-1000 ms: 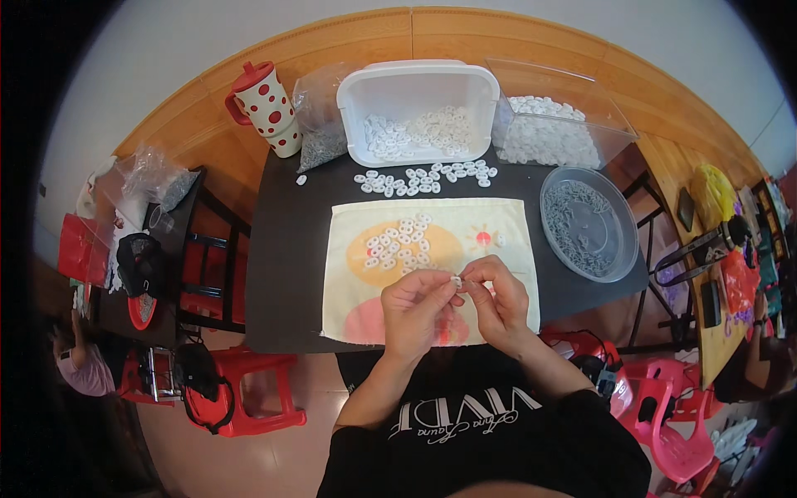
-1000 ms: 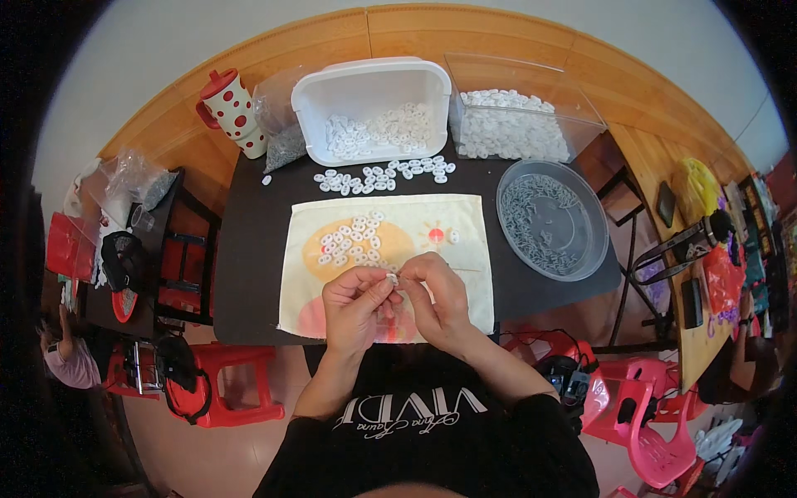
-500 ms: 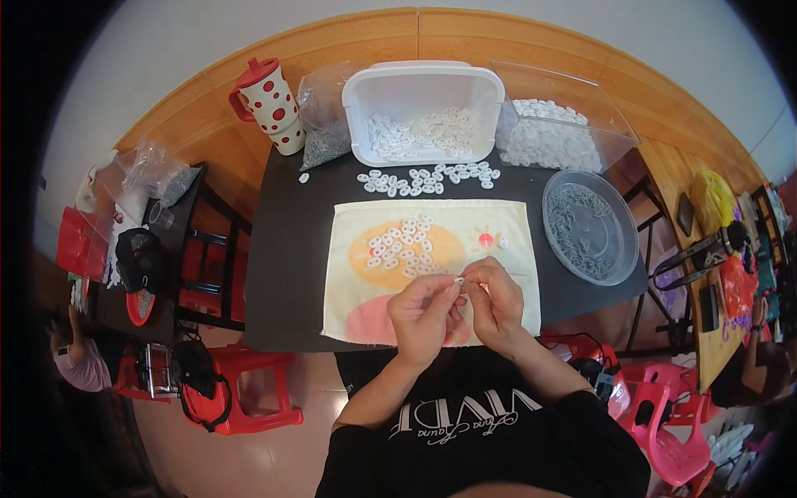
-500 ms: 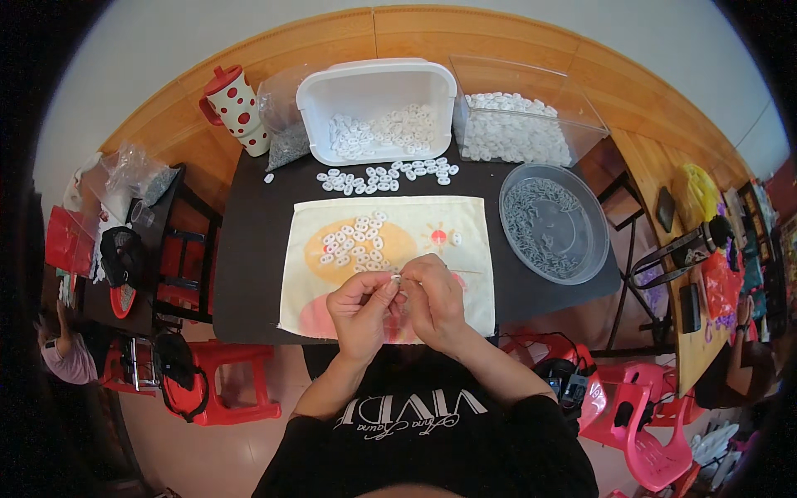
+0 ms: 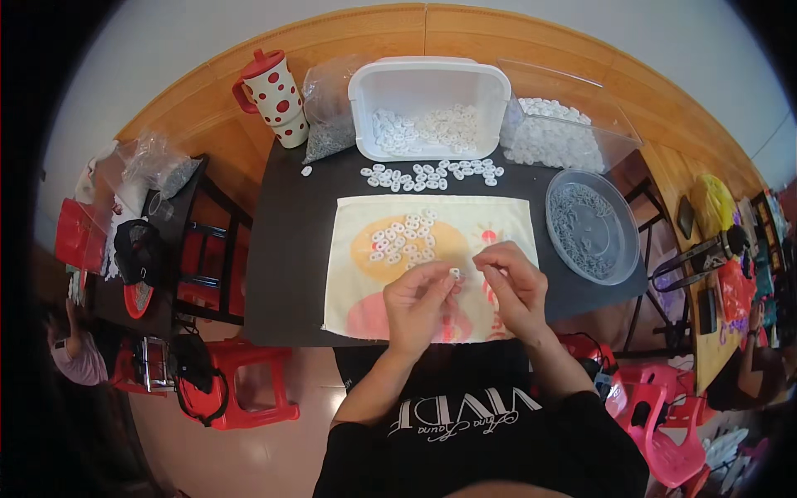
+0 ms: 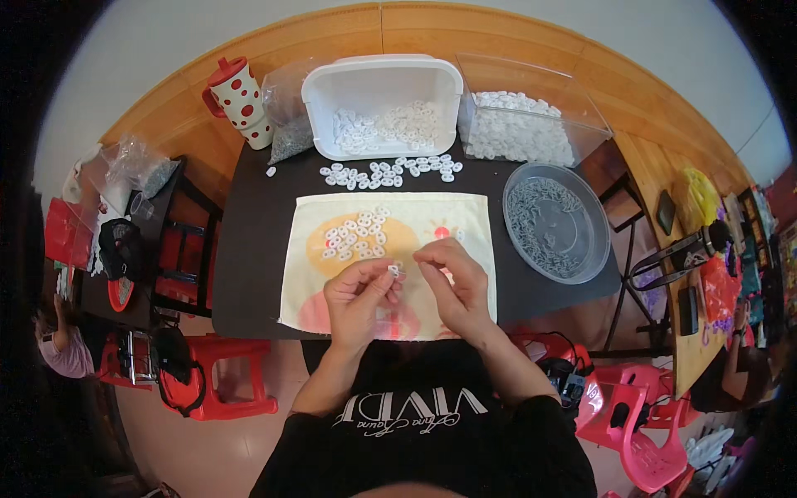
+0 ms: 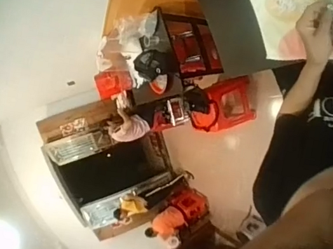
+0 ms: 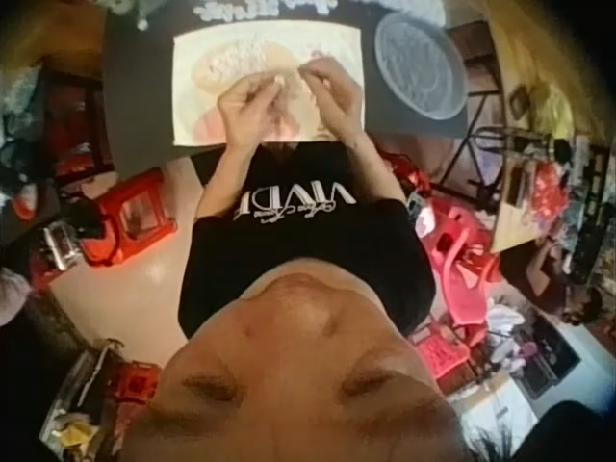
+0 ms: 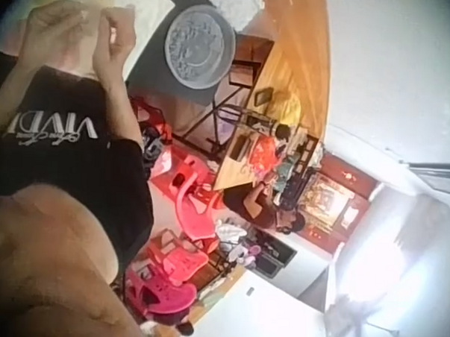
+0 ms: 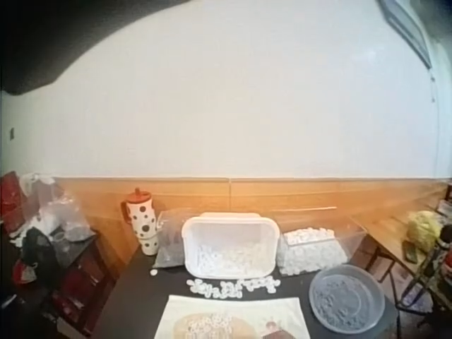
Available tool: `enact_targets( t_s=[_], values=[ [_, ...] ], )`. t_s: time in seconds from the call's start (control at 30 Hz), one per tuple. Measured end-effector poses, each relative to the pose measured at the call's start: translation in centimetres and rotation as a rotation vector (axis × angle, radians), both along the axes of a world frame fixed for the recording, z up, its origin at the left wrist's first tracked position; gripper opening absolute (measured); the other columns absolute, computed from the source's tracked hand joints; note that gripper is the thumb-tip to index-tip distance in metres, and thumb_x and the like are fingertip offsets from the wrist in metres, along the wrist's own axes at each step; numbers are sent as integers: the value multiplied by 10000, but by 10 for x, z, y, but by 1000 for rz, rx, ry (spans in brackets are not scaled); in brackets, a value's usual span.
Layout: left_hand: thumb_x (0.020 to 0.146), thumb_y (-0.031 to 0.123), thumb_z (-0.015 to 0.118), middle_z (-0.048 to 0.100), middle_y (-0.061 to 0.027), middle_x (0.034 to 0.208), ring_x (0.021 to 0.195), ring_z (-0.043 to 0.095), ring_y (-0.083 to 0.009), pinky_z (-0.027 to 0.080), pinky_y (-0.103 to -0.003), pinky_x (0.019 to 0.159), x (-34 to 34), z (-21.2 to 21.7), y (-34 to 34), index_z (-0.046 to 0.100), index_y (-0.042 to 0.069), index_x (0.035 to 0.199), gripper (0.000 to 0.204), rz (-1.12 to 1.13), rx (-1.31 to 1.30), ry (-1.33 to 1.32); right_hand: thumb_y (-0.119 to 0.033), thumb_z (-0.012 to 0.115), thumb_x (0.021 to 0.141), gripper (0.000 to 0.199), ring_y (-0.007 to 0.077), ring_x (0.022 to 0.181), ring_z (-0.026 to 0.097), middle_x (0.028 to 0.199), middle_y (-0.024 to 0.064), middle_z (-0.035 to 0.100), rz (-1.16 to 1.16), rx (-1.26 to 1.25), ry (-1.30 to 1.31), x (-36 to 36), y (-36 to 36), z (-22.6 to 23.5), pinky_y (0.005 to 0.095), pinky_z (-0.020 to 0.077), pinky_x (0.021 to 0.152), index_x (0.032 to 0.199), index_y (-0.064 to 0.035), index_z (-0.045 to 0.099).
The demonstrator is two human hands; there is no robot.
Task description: The person is manually assembling small white plastic flower-like components by inserting grey centers into them at a workspace.
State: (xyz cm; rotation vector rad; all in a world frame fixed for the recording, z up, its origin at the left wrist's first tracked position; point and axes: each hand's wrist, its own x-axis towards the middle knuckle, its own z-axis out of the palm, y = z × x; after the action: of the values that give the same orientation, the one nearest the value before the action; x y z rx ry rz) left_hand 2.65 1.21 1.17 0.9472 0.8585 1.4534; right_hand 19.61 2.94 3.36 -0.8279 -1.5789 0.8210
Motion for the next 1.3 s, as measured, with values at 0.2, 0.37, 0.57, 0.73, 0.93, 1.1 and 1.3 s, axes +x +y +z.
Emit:
enact_targets(
  t_s=[0.2,0.37,0.57,0.73,0.93,1.1,1.3],
  values=[
    [915,-47,664,704,-43,932,791,634,-78,513,-213,698,-29,3,12,710,-23,1136,227,151,158,155,119,638,819,214,274,877,625,967,140,636,97,171,-336,-3,16,22,321,496,759,1005,17,672],
    [915,-54,659,702,-47,929,793,633,-81,518,-215,695,-42,-2,7,709,-32,1126,218,187,142,183,40,692,787,228,325,873,614,937,140,607,127,228,-641,-2,11,0,382,498,745,1009,-6,678],
    [918,-59,649,702,-54,941,800,636,-86,526,-222,703,-41,-11,2,705,-36,1129,220,93,75,147,-87,739,777,213,326,842,584,902,124,567,61,231,-798,-13,-4,-11,430,464,720,972,-42,667],
    [919,-63,643,713,-65,942,801,647,-92,532,-226,712,-39,-11,2,701,-41,1139,229,79,93,81,-48,714,784,215,350,861,588,916,127,574,124,160,-799,-13,-3,-11,430,473,700,993,-46,664],
    [927,-48,640,729,-89,915,755,662,-104,541,-232,694,-36,-2,-1,694,-46,1145,224,1,48,26,56,740,791,301,195,828,639,948,79,641,197,-123,-227,-8,-2,-17,306,491,709,1070,-17,653],
    [932,-37,646,740,-103,926,744,674,-108,539,-229,669,-26,2,-5,690,-49,1120,193,-35,58,-30,106,734,818,259,105,796,592,956,46,648,175,-298,148,-10,-9,-30,240,470,711,1046,12,653],
    [928,-41,649,740,-107,942,757,674,-105,531,-226,670,-19,4,-9,689,-48,1119,195,-45,66,-35,87,731,814,236,109,761,587,907,51,637,108,-113,-36,-3,-9,-19,238,459,679,1025,-1,671]
  ],
)
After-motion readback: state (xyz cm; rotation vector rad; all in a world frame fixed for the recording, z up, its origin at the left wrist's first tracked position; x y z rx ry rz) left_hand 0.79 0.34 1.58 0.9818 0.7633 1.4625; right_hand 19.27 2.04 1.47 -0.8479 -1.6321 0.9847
